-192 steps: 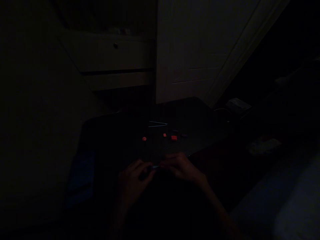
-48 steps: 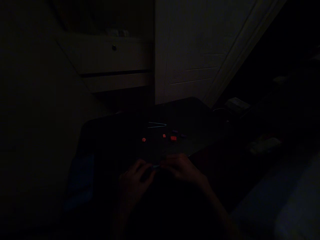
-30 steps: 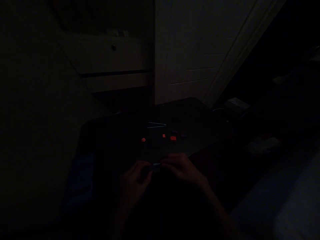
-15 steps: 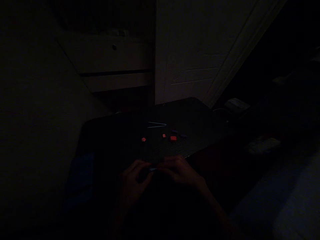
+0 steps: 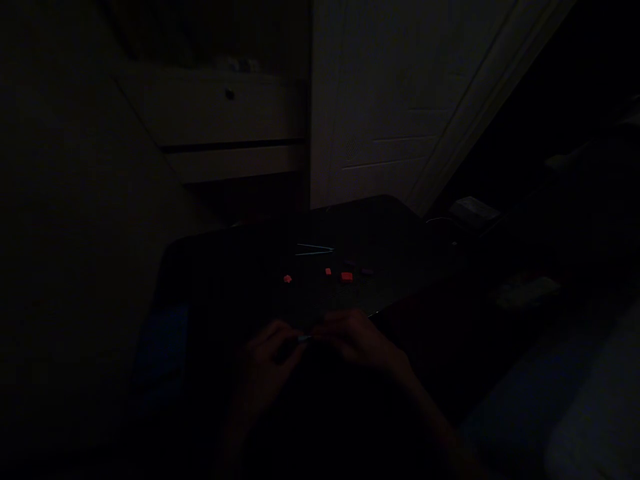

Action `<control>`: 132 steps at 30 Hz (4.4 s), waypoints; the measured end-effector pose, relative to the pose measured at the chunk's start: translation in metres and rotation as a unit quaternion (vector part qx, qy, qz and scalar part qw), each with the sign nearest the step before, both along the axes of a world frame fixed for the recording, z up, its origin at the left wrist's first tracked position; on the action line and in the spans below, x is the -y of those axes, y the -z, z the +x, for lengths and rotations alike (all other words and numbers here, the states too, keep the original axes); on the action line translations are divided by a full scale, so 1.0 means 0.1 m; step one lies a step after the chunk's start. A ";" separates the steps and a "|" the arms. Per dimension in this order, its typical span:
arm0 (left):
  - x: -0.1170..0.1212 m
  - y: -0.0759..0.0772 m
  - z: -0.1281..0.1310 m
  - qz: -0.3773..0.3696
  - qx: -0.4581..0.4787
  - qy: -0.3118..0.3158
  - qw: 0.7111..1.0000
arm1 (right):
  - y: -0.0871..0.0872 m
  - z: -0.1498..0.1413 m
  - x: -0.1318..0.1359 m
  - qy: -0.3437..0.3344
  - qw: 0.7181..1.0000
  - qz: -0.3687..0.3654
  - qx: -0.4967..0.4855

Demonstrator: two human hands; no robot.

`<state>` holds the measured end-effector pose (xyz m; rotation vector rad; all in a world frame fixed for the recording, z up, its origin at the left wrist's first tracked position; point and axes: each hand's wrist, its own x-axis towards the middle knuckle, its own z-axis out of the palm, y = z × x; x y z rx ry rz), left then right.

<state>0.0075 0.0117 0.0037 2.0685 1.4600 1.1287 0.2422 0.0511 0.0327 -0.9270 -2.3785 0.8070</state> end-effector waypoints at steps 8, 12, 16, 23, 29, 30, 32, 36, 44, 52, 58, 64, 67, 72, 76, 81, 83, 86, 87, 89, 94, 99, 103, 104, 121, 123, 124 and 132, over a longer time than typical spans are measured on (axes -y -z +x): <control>-0.02 -0.01 0.00 0.011 0.011 -0.004 1.000 | 0.00 0.04 -0.01 -0.020 1.000 0.000 0.014; -0.02 0.00 0.00 0.011 0.013 0.005 1.000 | 0.05 0.03 -0.01 -0.013 0.999 0.033 0.001; -0.02 0.04 -0.02 0.021 0.010 0.008 1.000 | 0.10 -0.01 0.00 0.001 0.999 0.049 -0.007; -0.01 0.00 -0.01 0.007 0.007 0.008 1.000 | 0.03 -0.03 0.01 0.006 0.997 0.069 0.032; -0.02 0.00 -0.01 0.009 -0.001 0.006 1.000 | -0.04 0.00 0.01 -0.011 0.998 0.042 0.041; -0.02 0.00 -0.01 0.012 0.001 0.007 1.000 | -0.03 0.00 0.01 -0.011 0.998 0.044 0.042; -0.03 0.01 -0.02 0.017 0.007 0.010 1.000 | 0.00 -0.01 0.01 -0.005 0.997 0.059 0.043; -0.04 0.00 -0.02 0.020 0.005 0.012 1.000 | 0.05 -0.03 0.01 0.027 0.994 0.088 0.055; -0.02 0.00 -0.01 0.008 0.002 0.013 1.000 | -0.01 0.02 0.01 -0.008 0.998 0.045 0.035; -0.03 0.01 -0.03 -0.004 0.004 0.011 1.000 | 0.08 0.00 -0.01 0.022 0.997 0.065 0.022; -0.01 0.03 -0.03 -0.018 -0.004 0.016 1.000 | 0.09 0.05 -0.03 0.001 1.000 0.026 0.005; -0.02 0.01 -0.03 -0.009 -0.017 0.012 1.000 | 0.13 0.09 -0.06 -0.022 1.000 -0.003 -0.021; -0.03 0.01 -0.04 -0.003 -0.017 0.013 1.000 | 0.16 0.07 -0.06 -0.014 1.000 0.004 -0.025; -0.02 0.02 -0.04 0.002 -0.015 0.016 1.000 | 0.19 0.03 -0.05 0.023 0.999 0.021 -0.007; -0.02 0.06 -0.04 -0.004 -0.028 0.008 1.000 | 0.23 0.01 -0.05 0.051 0.998 0.014 -0.021; -0.03 0.11 -0.04 0.021 -0.051 -0.008 0.998 | 0.28 0.00 -0.05 0.063 0.994 -0.002 -0.090; -0.04 0.12 -0.03 0.028 -0.063 -0.011 0.998 | 0.28 0.01 -0.05 0.061 0.992 0.000 -0.108; -0.04 0.12 -0.03 0.035 -0.084 -0.012 0.996 | 0.26 0.02 -0.05 0.050 0.993 0.011 -0.102; -0.04 0.12 -0.03 0.037 -0.088 -0.012 0.995 | 0.25 0.02 -0.04 0.047 0.995 0.014 -0.092; -0.03 0.13 -0.03 0.043 -0.088 -0.017 0.995 | 0.23 0.01 -0.05 0.047 0.996 0.018 -0.073; -0.03 0.13 -0.01 0.061 -0.086 -0.043 0.994 | 0.22 0.00 -0.05 0.052 0.997 0.017 -0.058; -0.04 0.09 0.04 0.070 -0.102 -0.075 0.990 | 0.23 0.00 -0.05 0.059 0.997 0.009 -0.054; -0.02 0.06 0.06 0.075 -0.105 -0.075 0.989 | 0.23 0.00 -0.05 0.058 0.996 0.000 -0.067; -0.01 0.05 0.06 0.078 -0.104 -0.072 0.989 | 0.22 0.00 -0.06 0.057 0.996 0.000 -0.068; 0.00 0.06 0.03 0.044 -0.094 -0.029 0.994 | -0.14 -0.06 -0.04 0.030 0.991 0.052 0.119; -0.01 0.07 0.02 0.046 -0.099 -0.031 0.994 | -0.19 -0.07 -0.05 0.025 0.991 0.034 0.129; -0.01 0.08 0.02 0.049 -0.100 -0.031 0.993 | -0.21 -0.07 -0.05 0.022 0.990 0.026 0.135; -0.02 0.09 0.02 0.067 -0.093 -0.029 0.993 | -0.26 -0.03 -0.07 0.000 0.988 -0.005 0.151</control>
